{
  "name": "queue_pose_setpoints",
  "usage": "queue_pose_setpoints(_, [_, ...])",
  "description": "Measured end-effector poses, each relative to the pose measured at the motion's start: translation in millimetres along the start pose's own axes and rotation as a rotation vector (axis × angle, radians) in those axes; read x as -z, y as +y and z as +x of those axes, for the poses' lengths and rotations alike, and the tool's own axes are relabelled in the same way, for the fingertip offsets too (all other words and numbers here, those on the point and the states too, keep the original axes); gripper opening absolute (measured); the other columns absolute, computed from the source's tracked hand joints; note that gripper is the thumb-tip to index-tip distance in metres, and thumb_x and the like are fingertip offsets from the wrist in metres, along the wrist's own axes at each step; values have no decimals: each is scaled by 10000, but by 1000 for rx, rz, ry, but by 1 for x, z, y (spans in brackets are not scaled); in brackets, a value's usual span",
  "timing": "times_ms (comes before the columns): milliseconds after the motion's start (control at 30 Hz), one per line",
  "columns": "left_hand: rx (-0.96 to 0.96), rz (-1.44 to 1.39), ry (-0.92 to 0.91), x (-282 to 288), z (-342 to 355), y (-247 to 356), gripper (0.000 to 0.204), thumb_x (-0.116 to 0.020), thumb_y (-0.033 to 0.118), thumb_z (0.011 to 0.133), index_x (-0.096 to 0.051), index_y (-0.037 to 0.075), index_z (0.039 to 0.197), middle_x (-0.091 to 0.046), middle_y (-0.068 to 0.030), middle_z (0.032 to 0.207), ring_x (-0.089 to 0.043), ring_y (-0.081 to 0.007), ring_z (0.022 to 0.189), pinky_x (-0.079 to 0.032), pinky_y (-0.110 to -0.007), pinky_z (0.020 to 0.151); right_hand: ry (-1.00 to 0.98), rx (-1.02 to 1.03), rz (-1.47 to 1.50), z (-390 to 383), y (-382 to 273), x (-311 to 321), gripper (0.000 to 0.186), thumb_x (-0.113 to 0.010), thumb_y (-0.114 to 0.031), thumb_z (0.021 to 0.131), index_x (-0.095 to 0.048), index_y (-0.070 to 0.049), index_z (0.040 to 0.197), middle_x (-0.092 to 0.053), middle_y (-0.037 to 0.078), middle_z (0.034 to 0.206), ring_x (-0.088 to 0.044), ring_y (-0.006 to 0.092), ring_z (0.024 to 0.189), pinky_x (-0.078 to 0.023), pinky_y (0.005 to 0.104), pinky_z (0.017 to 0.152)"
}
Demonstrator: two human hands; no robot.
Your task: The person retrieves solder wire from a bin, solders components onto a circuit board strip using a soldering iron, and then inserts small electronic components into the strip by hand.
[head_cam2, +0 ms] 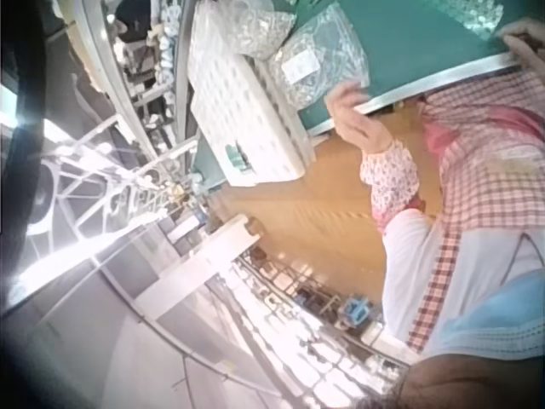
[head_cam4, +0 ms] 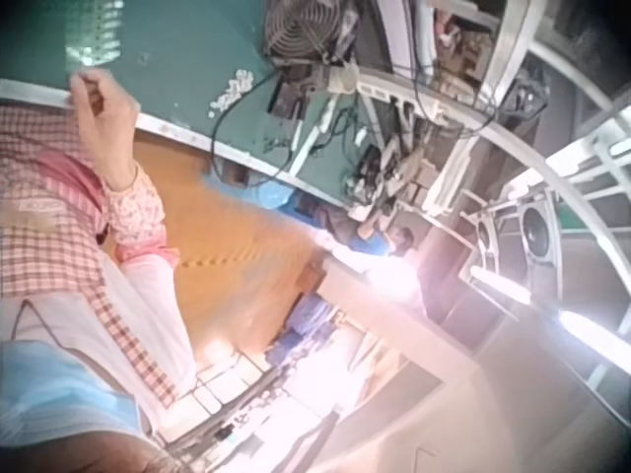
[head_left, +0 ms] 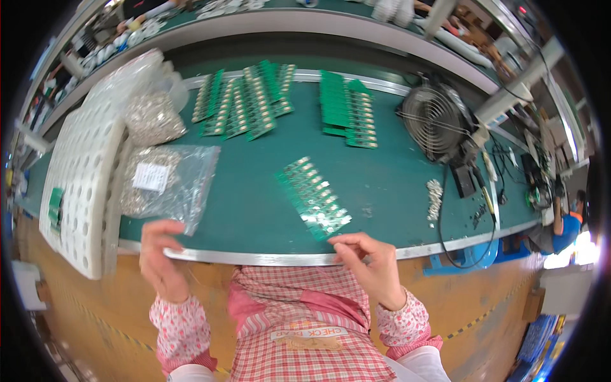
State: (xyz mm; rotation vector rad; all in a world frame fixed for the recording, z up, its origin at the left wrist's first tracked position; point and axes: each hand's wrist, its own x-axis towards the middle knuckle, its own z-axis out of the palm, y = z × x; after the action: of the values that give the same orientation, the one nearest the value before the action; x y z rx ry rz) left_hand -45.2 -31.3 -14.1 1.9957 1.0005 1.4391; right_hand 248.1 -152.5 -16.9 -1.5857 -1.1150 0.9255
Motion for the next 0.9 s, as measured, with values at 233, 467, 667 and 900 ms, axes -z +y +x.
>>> queue_pose_setpoints(233, [536, 385, 848, 77, -145, -75, 437, -315, 288, 1056, -540, 5, 811, -623, -116, 846, -557, -166, 811, -428, -313, 771, -327, 416, -310, 30, -42, -106, 144, -718, -58, 834, -697, -51, 976, -672, 57, 755, -621, 155, 592, -484, 277, 512])
queue_pose_setpoints(467, [961, 492, 920, 41, -275, -247, 268, -538, 262, 983, -603, 28, 870, -636, -153, 786, -638, -298, 721, -472, -393, 632, -483, 901, -592, 55, -78, -230, 256, -753, -58, 770, -669, -68, 1012, -654, 55, 885, -601, 231, 748, -494, 334, 615])
queue_pose_setpoints(667, [1433, 432, 524, 9, -305, -359, 449, -487, 419, 957, -707, 36, 874, -696, -208, 897, -673, -374, 842, -512, -480, 737, -565, 1070, -725, 59, -82, -317, 406, -761, -46, 743, -632, -81, 1126, -595, 88, 1130, -567, 299, 988, -487, 385, 808])
queue_pose_setpoints(900, [1634, 255, 293, -21, -341, -422, 548, -393, 499, 962, -718, 58, 970, -685, -225, 981, -653, -419, 947, -509, -513, 844, -628, 1191, -1094, 61, -65, -369, 549, -754, -136, 787, -528, -2, 1269, -524, 189, 1235, -478, 441, 1135, -387, 553, 947])
